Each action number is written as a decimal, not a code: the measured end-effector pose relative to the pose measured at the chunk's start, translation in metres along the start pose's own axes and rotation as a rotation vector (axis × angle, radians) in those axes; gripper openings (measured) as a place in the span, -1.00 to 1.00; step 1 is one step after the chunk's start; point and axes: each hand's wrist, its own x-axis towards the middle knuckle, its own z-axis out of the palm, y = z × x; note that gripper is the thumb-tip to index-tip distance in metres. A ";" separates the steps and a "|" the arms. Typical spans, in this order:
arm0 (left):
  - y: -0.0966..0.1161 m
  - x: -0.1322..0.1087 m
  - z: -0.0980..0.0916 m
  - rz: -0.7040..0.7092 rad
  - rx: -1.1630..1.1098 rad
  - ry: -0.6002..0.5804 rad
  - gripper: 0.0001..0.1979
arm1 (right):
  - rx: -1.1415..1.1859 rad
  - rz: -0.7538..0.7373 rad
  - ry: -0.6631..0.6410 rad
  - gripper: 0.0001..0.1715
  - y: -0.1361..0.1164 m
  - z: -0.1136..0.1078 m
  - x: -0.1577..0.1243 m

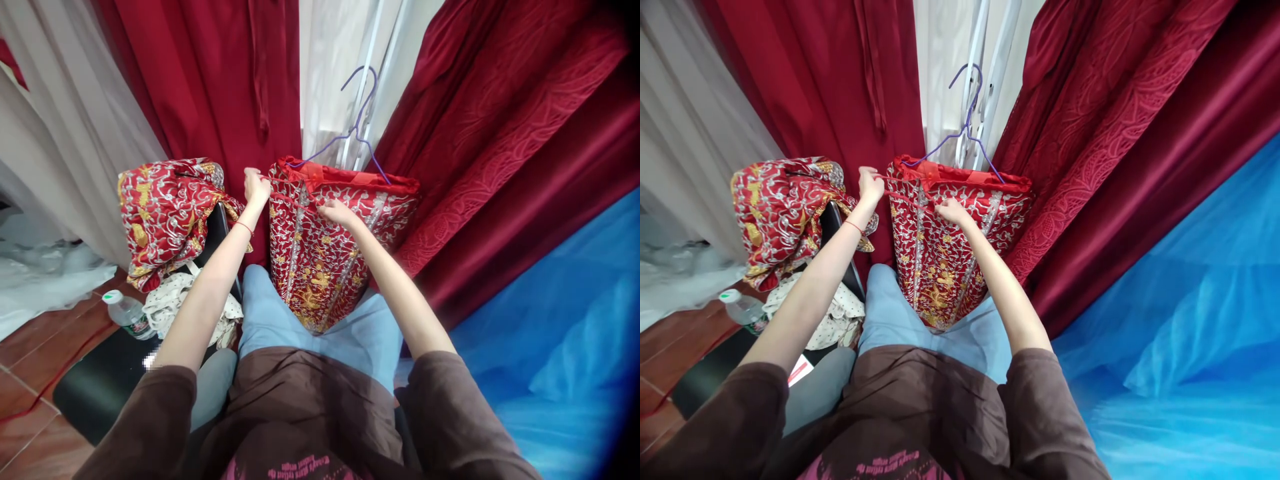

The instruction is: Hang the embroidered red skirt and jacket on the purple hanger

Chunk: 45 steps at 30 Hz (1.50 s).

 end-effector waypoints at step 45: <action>0.077 -0.048 -0.012 0.684 0.107 -0.326 -0.57 | 0.688 -0.211 0.323 -0.77 -0.032 0.064 -0.021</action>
